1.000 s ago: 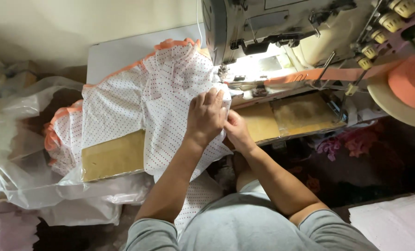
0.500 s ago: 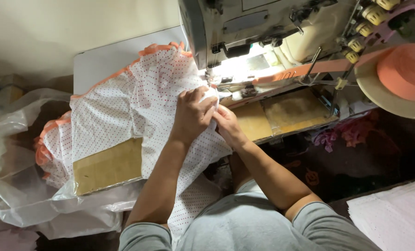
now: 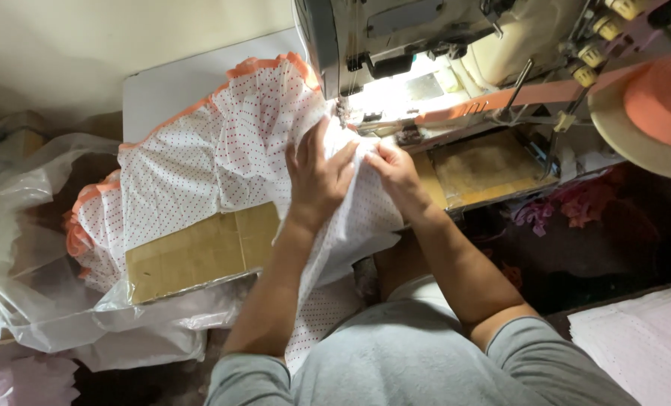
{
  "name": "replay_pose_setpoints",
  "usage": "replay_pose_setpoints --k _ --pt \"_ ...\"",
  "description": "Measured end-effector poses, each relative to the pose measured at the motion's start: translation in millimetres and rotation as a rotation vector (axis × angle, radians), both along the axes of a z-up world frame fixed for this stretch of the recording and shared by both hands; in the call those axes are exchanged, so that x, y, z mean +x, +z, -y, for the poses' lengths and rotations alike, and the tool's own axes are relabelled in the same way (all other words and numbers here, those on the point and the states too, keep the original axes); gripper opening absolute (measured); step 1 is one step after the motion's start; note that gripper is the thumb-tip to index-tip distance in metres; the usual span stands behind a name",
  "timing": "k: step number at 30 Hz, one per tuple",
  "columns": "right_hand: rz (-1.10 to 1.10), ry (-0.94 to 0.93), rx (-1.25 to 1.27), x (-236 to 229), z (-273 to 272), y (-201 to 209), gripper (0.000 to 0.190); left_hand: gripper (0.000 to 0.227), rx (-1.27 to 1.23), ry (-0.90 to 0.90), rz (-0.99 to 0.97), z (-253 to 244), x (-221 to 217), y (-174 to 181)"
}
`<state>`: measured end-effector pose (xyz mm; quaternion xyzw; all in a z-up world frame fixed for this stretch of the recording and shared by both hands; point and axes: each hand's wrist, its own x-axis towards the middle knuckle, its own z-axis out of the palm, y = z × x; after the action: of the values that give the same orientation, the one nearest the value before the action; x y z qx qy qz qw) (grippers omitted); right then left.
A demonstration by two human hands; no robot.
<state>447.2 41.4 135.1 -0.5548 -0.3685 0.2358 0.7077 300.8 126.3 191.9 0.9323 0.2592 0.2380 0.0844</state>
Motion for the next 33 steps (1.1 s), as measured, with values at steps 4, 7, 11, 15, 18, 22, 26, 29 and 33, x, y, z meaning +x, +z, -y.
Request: replay_pose_setpoints --k 4,7,11,15,18,22,26,29,33 --pt "-0.282 0.115 -0.030 -6 9 39 0.011 0.031 0.086 0.063 0.395 55 -33 -32" --pt "-0.467 0.133 -0.022 11 6 -8 0.005 0.017 -0.047 0.132 0.130 48 -59 -114" --pt "-0.751 0.062 0.017 -8 3 -13 0.005 0.021 0.080 -0.140 0.149 -15 -81 -95" --pt "-0.875 0.055 0.088 -38 -23 -39 0.015 0.022 0.658 0.307 0.213 -29 -53 -19" --pt "-0.851 -0.001 0.083 -63 -18 12 0.014 0.020 0.588 -0.061 0.361 -26 -20 -27" --pt "-0.775 -0.002 0.178 -52 -30 -24 0.009 0.029 0.369 -0.037 0.190 -14 -9 -2" --pt "-0.767 -0.039 0.158 -45 -34 -41 0.007 0.034 0.421 0.034 0.273 -37 13 -17" --pt "-0.750 -0.042 0.149 -50 -27 -21 0.010 0.041 0.382 0.164 0.211 -35 25 3" --pt "-0.656 0.052 0.140 -48 -19 -43 0.012 0.047 0.392 0.292 0.146 -69 51 -16"
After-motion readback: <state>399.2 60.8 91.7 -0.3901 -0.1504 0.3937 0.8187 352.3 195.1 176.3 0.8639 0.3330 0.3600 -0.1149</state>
